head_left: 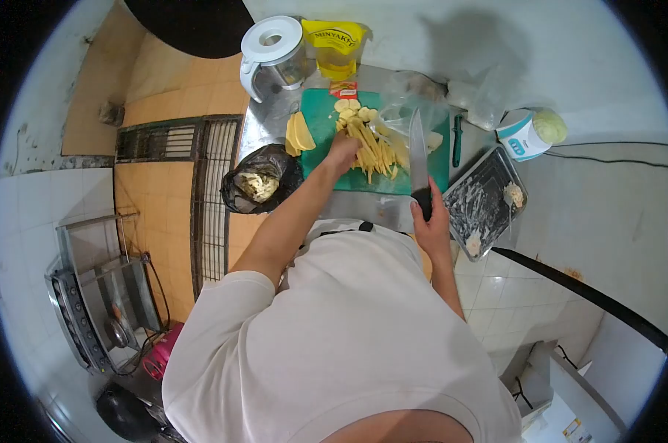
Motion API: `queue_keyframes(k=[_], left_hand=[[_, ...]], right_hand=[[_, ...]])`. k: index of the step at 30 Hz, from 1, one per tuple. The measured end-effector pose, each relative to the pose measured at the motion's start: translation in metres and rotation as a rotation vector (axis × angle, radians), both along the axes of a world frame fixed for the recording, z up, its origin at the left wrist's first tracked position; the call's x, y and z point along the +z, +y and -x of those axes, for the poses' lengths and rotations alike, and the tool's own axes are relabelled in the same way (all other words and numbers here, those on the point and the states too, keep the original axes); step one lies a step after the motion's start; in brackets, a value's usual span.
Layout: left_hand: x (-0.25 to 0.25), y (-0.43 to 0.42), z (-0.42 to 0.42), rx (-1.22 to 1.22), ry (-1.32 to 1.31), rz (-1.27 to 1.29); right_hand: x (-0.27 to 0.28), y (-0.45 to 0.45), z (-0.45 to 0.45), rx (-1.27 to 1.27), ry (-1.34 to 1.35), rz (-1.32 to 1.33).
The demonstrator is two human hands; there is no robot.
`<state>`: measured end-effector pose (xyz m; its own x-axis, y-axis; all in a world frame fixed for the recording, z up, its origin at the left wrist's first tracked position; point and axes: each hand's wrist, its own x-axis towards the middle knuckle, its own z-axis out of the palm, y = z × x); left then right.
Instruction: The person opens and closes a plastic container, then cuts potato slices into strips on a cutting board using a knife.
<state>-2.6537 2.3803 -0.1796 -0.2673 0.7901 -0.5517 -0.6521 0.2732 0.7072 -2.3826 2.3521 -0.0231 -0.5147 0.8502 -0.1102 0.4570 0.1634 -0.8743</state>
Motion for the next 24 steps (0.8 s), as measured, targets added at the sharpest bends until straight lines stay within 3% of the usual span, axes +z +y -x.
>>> queue_keyframes(k=[1, 7, 10, 13, 16, 19, 24], left_hand=[[-0.001, 0.001, 0.0, -0.013, -0.039, -0.021], [0.034, -0.007, -0.005, -0.324, 0.788, 0.107], [0.033, -0.017, 0.004, -0.265, 1.318, 0.131], [0.039, -0.033, 0.039, -0.097, 1.512, 0.287], [0.041, -0.054, 0.085, -0.21, 1.626, 0.759], [0.01, -0.064, 0.11, -0.385, 1.457, 0.732], [0.011, -0.063, 0.111, -0.253, 1.362, 0.598]], right_hand=[[-0.003, 0.0, -0.001, -0.011, 0.025, -0.041], [-0.013, -0.002, 0.001, -0.018, 0.052, -0.177], [-0.005, -0.003, 0.007, -0.007, 0.031, -0.117], [0.003, -0.003, 0.011, -0.005, 0.01, -0.102], [-0.005, -0.006, 0.008, -0.009, 0.006, -0.162], [-0.011, -0.005, 0.012, 0.019, 0.002, -0.141], [0.007, -0.005, 0.022, 0.061, -0.103, -0.016]])
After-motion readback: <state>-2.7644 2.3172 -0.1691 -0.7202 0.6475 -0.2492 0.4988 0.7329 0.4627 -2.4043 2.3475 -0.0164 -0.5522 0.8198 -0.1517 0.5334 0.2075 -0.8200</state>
